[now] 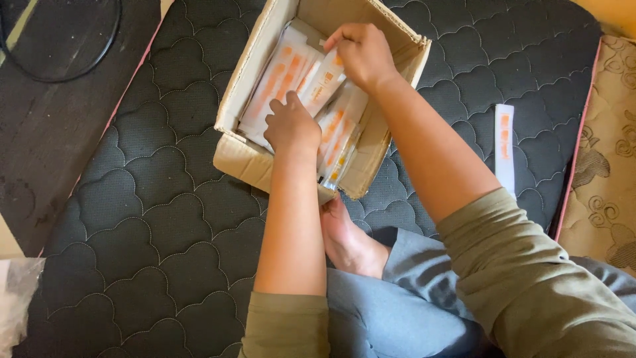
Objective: The person sits on the floor and repeatedly takes long, narrow strips of paper from a cardboard box. They fold each strip in half lengthwise, then fold it again to create a smaller, thicker packet, and place the folded item on the floor beside them.
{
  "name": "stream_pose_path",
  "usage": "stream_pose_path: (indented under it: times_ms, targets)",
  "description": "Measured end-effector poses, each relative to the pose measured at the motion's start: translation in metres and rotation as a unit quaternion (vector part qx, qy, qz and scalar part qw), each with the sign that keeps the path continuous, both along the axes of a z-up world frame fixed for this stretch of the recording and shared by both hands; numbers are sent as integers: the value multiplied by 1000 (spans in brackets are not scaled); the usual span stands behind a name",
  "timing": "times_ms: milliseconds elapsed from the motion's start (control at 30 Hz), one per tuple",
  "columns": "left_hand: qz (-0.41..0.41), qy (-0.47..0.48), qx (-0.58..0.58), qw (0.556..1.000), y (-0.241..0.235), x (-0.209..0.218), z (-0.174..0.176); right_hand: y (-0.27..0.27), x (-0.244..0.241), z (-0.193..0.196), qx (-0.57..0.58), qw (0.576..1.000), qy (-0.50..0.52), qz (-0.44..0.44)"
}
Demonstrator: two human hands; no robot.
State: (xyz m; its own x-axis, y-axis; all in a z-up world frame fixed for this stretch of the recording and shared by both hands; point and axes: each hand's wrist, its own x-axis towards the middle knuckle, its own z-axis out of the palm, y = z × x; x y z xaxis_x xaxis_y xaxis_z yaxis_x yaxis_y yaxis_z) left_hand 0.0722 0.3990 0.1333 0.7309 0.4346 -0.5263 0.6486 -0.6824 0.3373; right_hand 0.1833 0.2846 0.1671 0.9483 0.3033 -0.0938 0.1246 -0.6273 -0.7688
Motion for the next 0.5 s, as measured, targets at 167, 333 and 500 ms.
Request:
stream_pose_path:
  times_ms: [167,333,500]
  targets:
    - [-29,-2,-2,1000,0,-1,2,-7,0,-4,51,996,-73,30]
    - [-52,5,5,999,5,-1,16,-8,-8,10,74,992,-98,0]
    - [-7,-214,-46,976,12,-6,19,-27,-40,47,124,979,-161,-3]
